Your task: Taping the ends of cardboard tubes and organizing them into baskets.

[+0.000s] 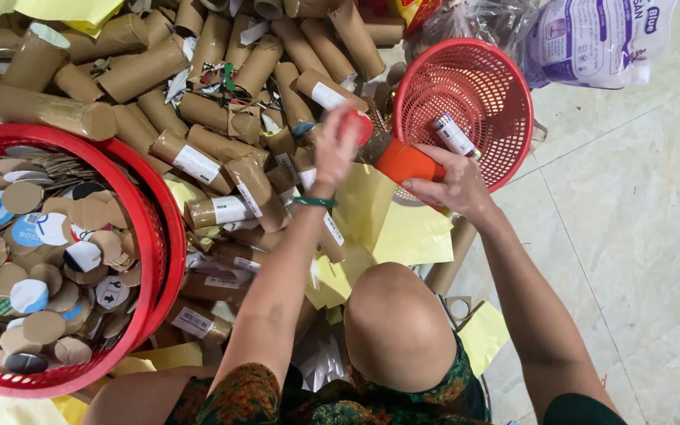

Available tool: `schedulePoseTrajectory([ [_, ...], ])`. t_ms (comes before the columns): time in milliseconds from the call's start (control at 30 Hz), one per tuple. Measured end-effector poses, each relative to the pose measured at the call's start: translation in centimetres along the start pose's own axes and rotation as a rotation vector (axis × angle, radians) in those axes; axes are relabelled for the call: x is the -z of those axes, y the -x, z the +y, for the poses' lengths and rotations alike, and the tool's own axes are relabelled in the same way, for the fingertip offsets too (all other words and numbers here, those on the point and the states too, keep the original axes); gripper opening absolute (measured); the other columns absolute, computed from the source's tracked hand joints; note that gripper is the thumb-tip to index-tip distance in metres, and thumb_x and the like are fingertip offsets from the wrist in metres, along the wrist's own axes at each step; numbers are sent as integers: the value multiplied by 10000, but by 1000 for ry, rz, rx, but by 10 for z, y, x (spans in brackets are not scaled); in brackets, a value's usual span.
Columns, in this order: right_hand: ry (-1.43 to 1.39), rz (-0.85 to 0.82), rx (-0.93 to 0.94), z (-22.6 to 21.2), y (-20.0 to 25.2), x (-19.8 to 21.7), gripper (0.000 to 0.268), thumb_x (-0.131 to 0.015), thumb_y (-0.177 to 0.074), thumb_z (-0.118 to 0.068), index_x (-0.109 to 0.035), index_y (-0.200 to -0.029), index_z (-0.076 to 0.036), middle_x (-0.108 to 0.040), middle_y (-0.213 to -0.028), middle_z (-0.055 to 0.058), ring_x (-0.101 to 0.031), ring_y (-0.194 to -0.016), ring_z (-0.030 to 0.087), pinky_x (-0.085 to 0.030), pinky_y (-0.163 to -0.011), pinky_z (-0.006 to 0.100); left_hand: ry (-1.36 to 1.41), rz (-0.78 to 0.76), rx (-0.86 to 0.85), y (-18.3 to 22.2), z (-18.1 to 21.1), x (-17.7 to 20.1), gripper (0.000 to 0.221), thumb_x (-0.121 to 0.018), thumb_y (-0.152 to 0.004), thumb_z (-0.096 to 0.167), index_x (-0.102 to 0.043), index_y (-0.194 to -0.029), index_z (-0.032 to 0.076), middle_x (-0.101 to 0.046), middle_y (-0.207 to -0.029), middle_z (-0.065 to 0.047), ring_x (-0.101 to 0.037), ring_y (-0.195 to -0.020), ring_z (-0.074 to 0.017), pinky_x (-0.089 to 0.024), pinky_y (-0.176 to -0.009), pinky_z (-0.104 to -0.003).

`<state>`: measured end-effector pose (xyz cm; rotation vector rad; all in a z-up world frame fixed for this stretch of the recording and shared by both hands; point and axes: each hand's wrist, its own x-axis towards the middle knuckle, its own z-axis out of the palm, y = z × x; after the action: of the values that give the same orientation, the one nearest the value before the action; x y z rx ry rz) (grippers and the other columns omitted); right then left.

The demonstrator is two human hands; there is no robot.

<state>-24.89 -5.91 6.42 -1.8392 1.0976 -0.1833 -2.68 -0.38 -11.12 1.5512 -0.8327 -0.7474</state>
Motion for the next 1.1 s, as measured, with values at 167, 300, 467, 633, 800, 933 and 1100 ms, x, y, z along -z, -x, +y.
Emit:
schedulePoseTrajectory([
  [167, 95, 15, 128, -3, 4, -11, 661, -865, -773, -352, -654, -1341, -87, -779, -1014, 129, -760, -826, 197, -607, -772, 356, -183, 159, -279, 12, 52, -13, 434, -844, -806, 168, -672, -1195, 82, -635, -1185, -114, -687, -1071, -311, -580, -963, -405],
  [300, 607, 119, 265, -5, 9, -35, 729, -871, -732, -492, -661, -1348, -162, -756, -929, 212, -729, -661, 309, -592, -693, 427, -134, 156, -317, -1, 22, -24, 319, -764, -855, 87, -658, -1156, 88, -635, -1136, -99, -718, -1040, -278, -622, -963, -373],
  [467, 659, 164, 282, -10, 23, -37, 751, -865, -743, -513, -651, -1386, -190, -719, -740, 165, -691, -628, 337, -566, -614, 462, -209, 188, -281, -4, 32, -22, 572, -857, -789, 141, -556, -1273, 88, -651, -1199, -147, -673, -1092, -354, -560, -984, -425],
  [633, 545, 249, 239, -10, 37, -34, 746, -881, -713, -510, -664, -1347, -184, -708, -726, 167, -680, -591, 346, -557, -563, 475, -94, 241, -165, -3, 2, -38, 766, -912, -737, 260, -467, -1338, 95, -672, -1205, -143, -695, -1119, -333, -564, -1006, -421],
  [800, 583, 202, 23, -5, 37, -33, 725, -898, -675, -458, -700, -1326, -209, -693, -622, 188, -681, -580, 366, -560, -579, 482, -56, 232, -165, -13, 7, -41, 745, -913, -749, 260, -485, -1331, 79, -682, -1203, -168, -697, -1107, -362, -560, -990, -434],
  [933, 299, 296, 256, -4, 53, -14, 678, -873, -758, -300, -642, -1366, -108, -754, -907, 195, -747, -730, 271, -595, -640, 388, -97, 212, -53, -16, -3, -54, 739, -924, -724, 267, -495, -1295, 79, -689, -1149, -178, -705, -1072, -380, -576, -949, -435],
  [1100, -70, 279, 166, -3, 79, -6, 633, -849, -822, -64, -605, -1396, 41, -758, -1084, 102, -712, -923, 89, -596, -778, 262, -168, 156, -194, -10, -9, -48, 710, -927, -705, 270, -538, -1269, 85, -672, -1200, -191, -673, -1119, -397, -545, -997, -448],
])
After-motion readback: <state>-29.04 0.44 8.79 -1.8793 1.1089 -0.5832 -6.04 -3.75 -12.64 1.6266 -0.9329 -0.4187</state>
